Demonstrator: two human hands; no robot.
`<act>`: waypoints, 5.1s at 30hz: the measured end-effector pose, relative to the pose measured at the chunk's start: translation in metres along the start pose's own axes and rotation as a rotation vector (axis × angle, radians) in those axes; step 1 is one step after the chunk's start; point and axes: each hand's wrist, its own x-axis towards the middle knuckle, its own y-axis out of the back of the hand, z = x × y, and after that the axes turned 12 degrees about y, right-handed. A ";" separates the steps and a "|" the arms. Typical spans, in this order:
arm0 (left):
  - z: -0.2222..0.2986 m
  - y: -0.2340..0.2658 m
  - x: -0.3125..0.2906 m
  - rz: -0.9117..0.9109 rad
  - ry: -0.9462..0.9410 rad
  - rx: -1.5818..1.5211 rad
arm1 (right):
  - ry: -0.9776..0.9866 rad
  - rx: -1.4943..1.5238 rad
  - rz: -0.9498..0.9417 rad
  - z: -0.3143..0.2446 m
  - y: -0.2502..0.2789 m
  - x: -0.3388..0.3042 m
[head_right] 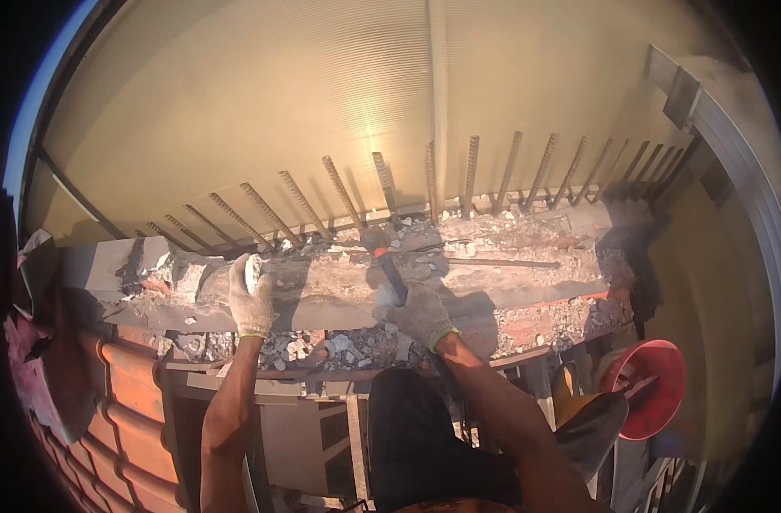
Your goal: The person breaks apart a section of a brick and concrete structure using a hammer, picks up pieces of debris by hand, and places them into a red bucket.
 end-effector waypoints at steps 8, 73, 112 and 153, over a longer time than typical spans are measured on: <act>0.108 -0.272 -0.218 -1.057 0.739 -0.676 | -0.508 -0.112 0.334 0.019 0.294 -0.265; -0.041 0.329 0.246 -0.321 0.075 0.976 | 1.207 -0.818 -0.691 -0.353 -0.228 0.143; -0.048 0.350 0.246 -0.325 0.292 0.464 | 1.354 -0.676 -0.613 -0.362 -0.231 0.148; 0.142 -0.255 -0.185 -1.242 0.445 -0.386 | -0.694 -0.365 0.331 0.042 0.167 -0.435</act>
